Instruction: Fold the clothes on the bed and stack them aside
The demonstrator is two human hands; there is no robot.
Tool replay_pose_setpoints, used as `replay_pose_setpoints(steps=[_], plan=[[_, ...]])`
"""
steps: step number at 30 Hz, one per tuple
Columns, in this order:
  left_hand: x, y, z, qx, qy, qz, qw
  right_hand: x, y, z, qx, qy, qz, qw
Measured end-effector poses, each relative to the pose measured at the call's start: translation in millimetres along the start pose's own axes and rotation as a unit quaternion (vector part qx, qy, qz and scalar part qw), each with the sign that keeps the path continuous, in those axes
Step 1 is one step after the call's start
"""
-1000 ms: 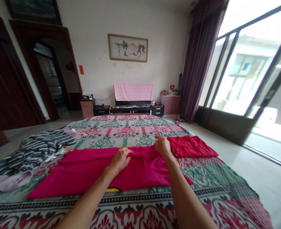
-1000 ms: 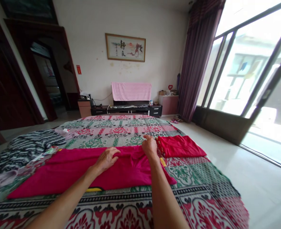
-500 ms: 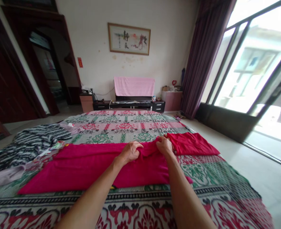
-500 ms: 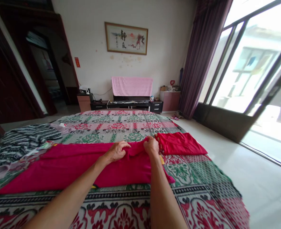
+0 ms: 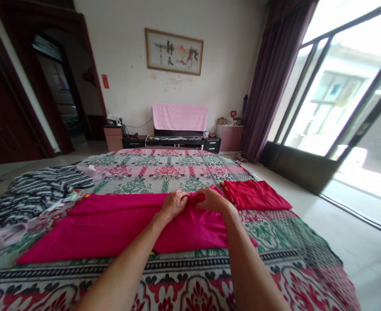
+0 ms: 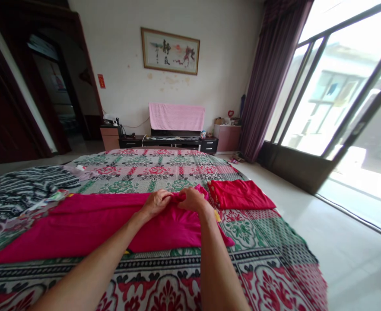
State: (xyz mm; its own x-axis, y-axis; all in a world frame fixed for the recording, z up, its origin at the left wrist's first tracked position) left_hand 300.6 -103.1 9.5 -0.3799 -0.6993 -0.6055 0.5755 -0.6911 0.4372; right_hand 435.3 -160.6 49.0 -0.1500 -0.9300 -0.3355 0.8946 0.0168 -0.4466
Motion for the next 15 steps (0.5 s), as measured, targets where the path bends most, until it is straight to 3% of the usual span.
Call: replay_pose_setpoints(steps=[3,8,13,15], plan=[[-0.6,-2.8,-0.3,-0.001,0.005,0.005,1.000,1.7,-3.1,-11.5,0.071,-0.001,-0.025,0.997],[-0.6,-0.8,3.2,0.003,0.015,-0.002,1.000,-3.0,2.4,-9.4,0.104,0.082,-0.083,0.988],[-7.4,12.2,34.9,-0.011,0.056,0.038,0.998,-8.4,2.3,-7.3,0.082,0.093,-0.045,0.991],[-7.5,23.0,42.3,0.030,0.005,0.041,0.999,-8.7,3.1,-9.6,0.081,0.084,-0.041,0.992]])
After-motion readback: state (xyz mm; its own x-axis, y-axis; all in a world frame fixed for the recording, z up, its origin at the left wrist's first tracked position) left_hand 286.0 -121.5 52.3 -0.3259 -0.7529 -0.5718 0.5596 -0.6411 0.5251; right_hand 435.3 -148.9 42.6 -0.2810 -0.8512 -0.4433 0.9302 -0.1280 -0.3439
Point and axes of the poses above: each hand's wrist, its own x-axis away from the middle knuckle, its own z-axis out of the back of the hand, y = z × x, the point moved 6 cm from there along -x, towards the middle knuckle, and after that the axes turned 15 degrees about y, right-handed, at the moved point
